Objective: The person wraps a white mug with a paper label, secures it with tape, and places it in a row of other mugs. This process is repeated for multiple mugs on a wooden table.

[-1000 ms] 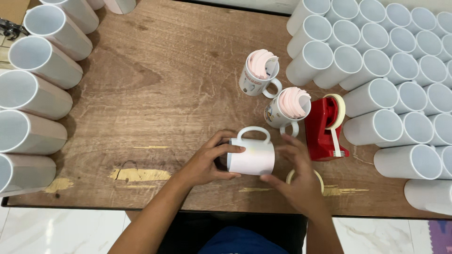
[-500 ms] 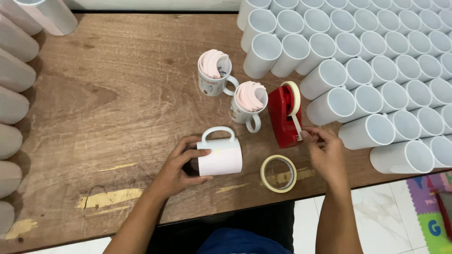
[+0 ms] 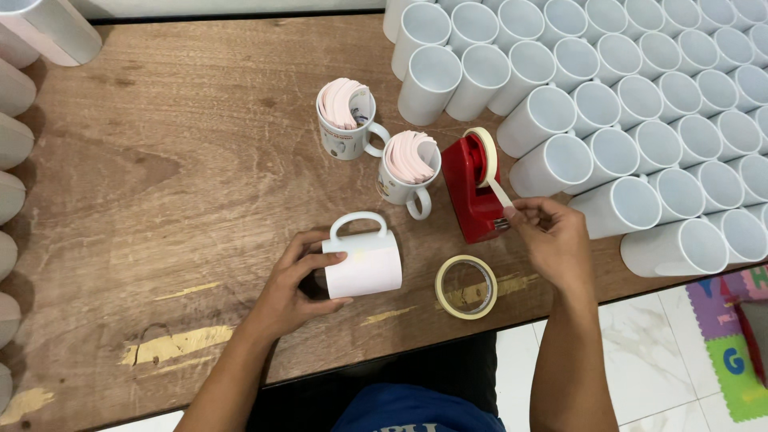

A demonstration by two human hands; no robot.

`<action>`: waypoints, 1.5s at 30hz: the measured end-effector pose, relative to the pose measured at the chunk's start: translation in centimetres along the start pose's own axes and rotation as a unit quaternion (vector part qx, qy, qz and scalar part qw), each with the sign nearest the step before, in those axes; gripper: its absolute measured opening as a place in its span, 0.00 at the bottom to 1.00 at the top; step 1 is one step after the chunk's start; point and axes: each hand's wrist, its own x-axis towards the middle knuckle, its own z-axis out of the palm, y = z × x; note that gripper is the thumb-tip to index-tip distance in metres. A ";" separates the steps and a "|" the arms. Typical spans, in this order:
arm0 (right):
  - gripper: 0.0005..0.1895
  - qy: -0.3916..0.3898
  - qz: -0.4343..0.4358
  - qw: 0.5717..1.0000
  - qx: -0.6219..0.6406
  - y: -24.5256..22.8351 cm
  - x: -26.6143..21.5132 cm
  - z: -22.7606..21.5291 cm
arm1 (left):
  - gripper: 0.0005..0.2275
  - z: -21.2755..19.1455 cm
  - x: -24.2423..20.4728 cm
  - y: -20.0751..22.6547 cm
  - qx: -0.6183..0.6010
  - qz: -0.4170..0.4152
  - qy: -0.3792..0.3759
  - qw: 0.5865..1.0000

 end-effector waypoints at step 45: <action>0.15 -0.068 -0.008 0.951 0.302 -1.4 -12.4 14.0 | 0.24 -0.3 -0.3 -0.2 0.010 0.035 -0.029 0.999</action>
